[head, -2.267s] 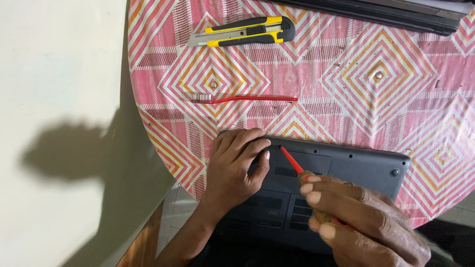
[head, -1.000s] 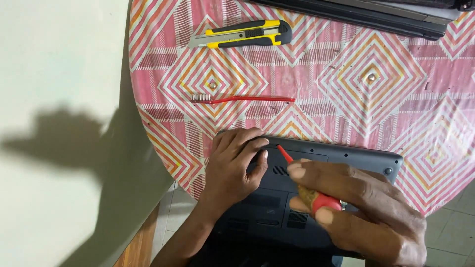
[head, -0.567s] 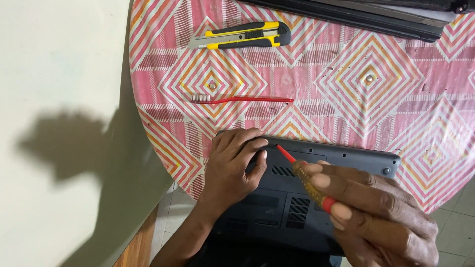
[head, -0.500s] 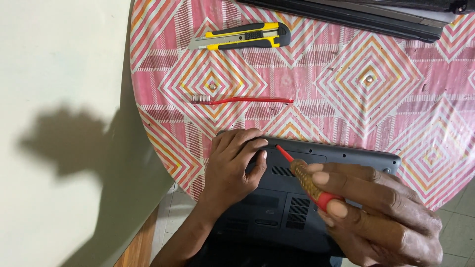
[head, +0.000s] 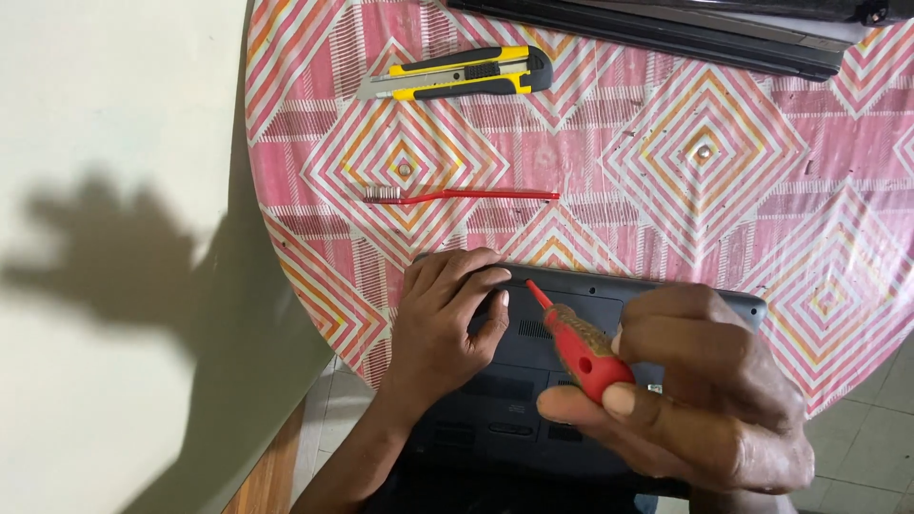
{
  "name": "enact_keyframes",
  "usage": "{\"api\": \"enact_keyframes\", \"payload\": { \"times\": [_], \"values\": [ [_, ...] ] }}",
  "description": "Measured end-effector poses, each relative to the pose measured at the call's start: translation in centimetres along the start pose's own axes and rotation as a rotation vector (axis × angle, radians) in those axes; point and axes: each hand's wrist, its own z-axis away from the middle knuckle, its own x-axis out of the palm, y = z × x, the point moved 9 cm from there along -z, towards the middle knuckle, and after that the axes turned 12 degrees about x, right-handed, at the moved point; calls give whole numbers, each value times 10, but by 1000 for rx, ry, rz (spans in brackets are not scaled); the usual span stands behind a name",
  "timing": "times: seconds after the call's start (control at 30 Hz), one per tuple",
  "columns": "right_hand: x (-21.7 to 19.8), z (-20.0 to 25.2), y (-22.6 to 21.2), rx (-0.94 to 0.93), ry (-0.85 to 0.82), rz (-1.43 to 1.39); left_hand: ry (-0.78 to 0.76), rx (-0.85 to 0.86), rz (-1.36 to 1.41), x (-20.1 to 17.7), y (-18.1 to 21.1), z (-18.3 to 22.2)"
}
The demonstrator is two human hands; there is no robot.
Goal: Disassembling a laptop by removing screws from the bottom casing and prying it open using a screwdriver.
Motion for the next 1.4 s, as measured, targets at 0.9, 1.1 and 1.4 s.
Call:
{"api": "enact_keyframes", "payload": {
  "times": [0.9, 1.1, 1.4],
  "values": [
    [3, -30, 4, 59, -57, -377, -15, 22, -131, 0, 9, 2],
    [-5, -3, 22, 3, 92, -276, -175, -44, -143, 15, 3, 5],
    [0, -6, 25, 34, 35, -335, -191, -35, -170, 15, 4, 7]
  ]
}}
